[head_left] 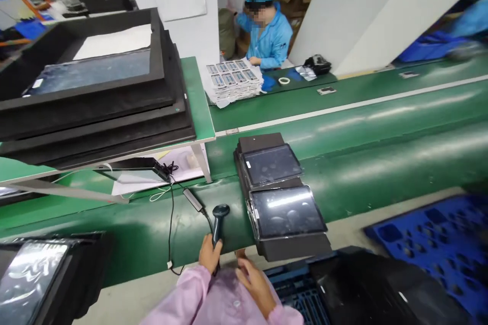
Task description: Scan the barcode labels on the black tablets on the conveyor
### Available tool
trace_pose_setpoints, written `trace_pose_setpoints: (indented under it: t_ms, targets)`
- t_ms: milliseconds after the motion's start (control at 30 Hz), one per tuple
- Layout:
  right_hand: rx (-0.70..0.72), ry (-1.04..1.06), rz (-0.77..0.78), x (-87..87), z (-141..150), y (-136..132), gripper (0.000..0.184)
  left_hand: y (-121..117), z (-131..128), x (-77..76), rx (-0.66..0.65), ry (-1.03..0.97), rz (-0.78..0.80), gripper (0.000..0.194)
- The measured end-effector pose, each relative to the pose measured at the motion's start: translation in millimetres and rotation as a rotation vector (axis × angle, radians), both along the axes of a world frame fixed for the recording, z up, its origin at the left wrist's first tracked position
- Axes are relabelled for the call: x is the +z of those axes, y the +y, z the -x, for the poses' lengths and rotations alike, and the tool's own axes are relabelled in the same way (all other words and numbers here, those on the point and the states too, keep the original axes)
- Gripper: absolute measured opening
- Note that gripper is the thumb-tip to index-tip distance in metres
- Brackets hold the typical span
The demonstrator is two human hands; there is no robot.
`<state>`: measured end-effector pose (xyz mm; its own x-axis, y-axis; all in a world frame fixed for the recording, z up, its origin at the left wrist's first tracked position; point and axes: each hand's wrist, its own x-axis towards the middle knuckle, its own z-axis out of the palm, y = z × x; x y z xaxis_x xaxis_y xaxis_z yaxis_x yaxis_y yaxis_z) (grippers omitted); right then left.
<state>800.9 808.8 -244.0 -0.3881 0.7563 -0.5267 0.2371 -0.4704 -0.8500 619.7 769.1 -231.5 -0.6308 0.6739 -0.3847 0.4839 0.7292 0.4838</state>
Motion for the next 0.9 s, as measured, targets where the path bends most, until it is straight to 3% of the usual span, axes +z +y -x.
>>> trace_pose_setpoints:
  t_ms: [67, 133, 233, 333, 500, 733, 900]
  targets:
    - [-0.030, 0.127, -0.024, 24.1, 41.3, -5.1, 0.057, -14.5, 6.4, 22.4, -0.088, -0.044, -0.071, 0.028]
    - [-0.102, 0.392, 0.060, 51.4, 74.4, -6.3, 0.064, -23.0, 14.6, 53.0, -0.199, -0.075, -0.127, 0.030]
    - [-0.274, 0.590, 0.116, 89.3, 104.2, -7.8, 0.053, -21.5, 26.6, 102.4, -0.352, -0.089, -0.258, 0.029]
    - [-0.459, 0.645, 0.098, 112.6, 117.3, -9.3, 0.048, -12.5, 35.7, 136.4, -0.446, -0.107, -0.374, 0.033]
    - [-0.653, 0.723, 0.090, 130.2, 126.8, -0.7, 0.050, -1.1, 49.6, 150.1, -0.505, -0.154, -0.393, 0.034]
    - [-0.740, 0.731, 0.029, 151.5, 125.7, 24.0, 0.052, 30.4, 52.5, 167.5, -0.490, -0.171, -0.330, 0.045]
    - [-0.769, 0.700, -0.027, 151.5, 124.8, 34.5, 0.048, 44.5, 45.9, 178.6, -0.527, -0.165, -0.348, 0.045]
